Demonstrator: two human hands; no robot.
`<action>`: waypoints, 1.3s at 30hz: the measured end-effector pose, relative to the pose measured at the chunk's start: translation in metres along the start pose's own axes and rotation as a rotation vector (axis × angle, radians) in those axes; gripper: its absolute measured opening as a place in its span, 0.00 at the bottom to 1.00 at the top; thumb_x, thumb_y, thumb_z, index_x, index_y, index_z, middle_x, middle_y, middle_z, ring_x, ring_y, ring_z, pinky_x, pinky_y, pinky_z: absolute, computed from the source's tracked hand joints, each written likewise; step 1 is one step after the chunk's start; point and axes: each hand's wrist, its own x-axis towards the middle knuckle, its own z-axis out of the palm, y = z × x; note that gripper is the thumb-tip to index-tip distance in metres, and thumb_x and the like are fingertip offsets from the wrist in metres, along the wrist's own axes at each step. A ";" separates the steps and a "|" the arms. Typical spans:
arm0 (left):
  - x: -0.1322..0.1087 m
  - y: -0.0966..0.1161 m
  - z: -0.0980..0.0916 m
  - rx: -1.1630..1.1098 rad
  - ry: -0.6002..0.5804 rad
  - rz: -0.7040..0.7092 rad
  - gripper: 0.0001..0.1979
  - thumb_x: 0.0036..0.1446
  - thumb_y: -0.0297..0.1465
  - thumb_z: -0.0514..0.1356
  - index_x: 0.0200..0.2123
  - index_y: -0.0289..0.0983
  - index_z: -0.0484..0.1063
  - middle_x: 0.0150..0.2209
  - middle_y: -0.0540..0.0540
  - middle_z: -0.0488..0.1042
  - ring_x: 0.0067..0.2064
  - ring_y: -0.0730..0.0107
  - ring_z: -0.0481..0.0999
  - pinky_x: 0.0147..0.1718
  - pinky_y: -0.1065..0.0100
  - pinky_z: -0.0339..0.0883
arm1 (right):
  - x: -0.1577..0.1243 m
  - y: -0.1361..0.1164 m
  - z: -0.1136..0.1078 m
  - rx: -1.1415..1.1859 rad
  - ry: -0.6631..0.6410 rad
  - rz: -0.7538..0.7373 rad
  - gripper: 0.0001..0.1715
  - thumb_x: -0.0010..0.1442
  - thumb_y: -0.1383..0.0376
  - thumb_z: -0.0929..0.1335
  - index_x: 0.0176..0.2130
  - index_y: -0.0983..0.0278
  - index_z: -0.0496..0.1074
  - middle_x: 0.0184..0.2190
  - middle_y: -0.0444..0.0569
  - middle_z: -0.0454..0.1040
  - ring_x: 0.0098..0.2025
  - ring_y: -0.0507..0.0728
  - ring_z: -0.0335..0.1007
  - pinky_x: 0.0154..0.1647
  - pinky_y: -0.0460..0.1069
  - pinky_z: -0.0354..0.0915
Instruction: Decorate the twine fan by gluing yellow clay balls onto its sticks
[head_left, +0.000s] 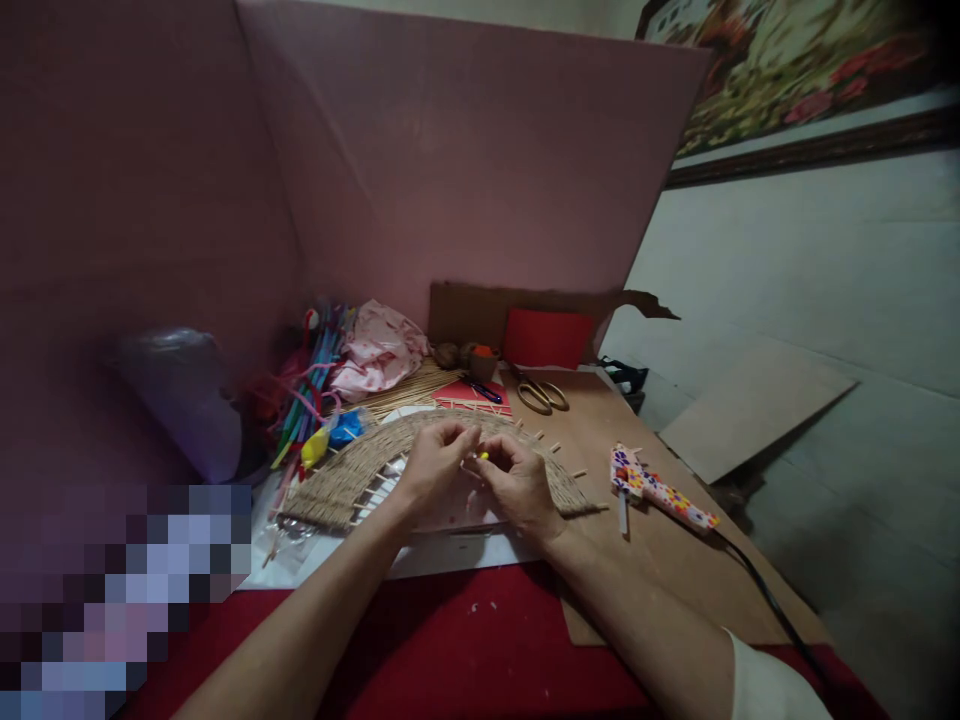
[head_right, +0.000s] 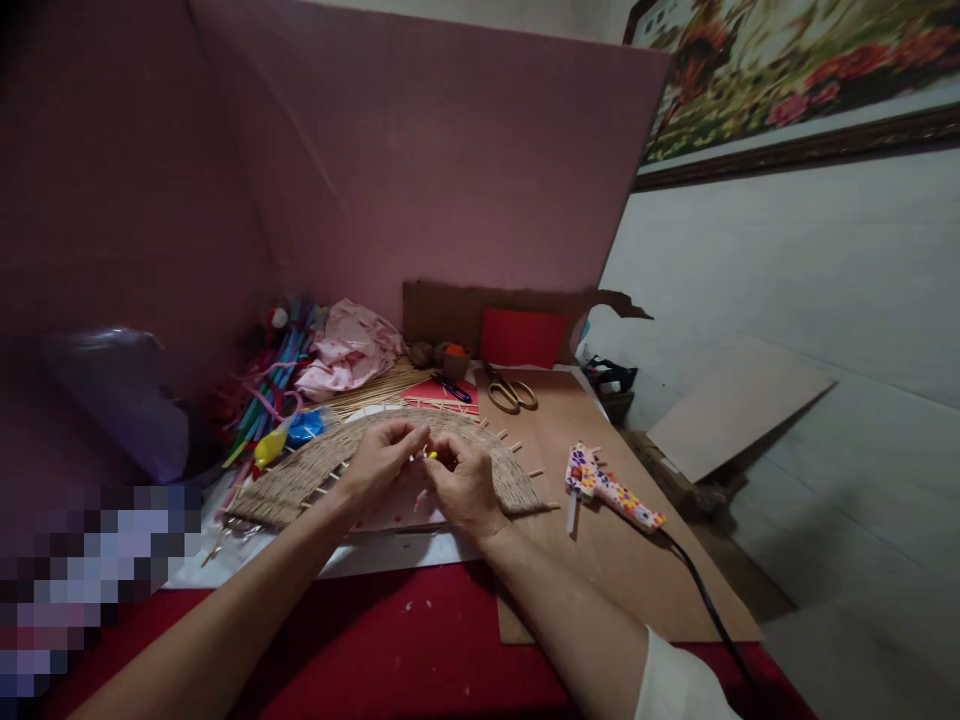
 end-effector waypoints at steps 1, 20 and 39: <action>-0.004 -0.003 -0.001 -0.018 -0.027 -0.017 0.17 0.49 0.41 0.62 0.21 0.32 0.69 0.18 0.51 0.68 0.20 0.78 0.65 0.18 0.76 0.57 | 0.000 -0.001 -0.001 -0.008 0.006 -0.008 0.02 0.53 0.66 0.68 0.29 0.62 0.69 0.22 0.42 0.69 0.24 0.52 0.64 0.26 0.46 0.61; -0.011 -0.003 -0.014 -0.448 -0.218 -0.285 0.15 0.47 0.40 0.66 0.29 0.34 0.68 0.19 0.53 0.69 0.16 0.80 0.66 0.15 0.78 0.56 | -0.004 -0.014 -0.005 -0.136 0.060 -0.149 0.08 0.58 0.64 0.67 0.40 0.61 0.70 0.30 0.47 0.71 0.30 0.55 0.66 0.31 0.49 0.63; -0.013 -0.012 -0.010 -0.436 -0.273 -0.267 0.19 0.49 0.44 0.64 0.24 0.33 0.69 0.16 0.52 0.66 0.15 0.80 0.64 0.13 0.78 0.56 | -0.001 -0.018 -0.005 -0.052 0.129 -0.328 0.03 0.58 0.69 0.67 0.34 0.62 0.71 0.32 0.47 0.66 0.33 0.54 0.64 0.29 0.47 0.61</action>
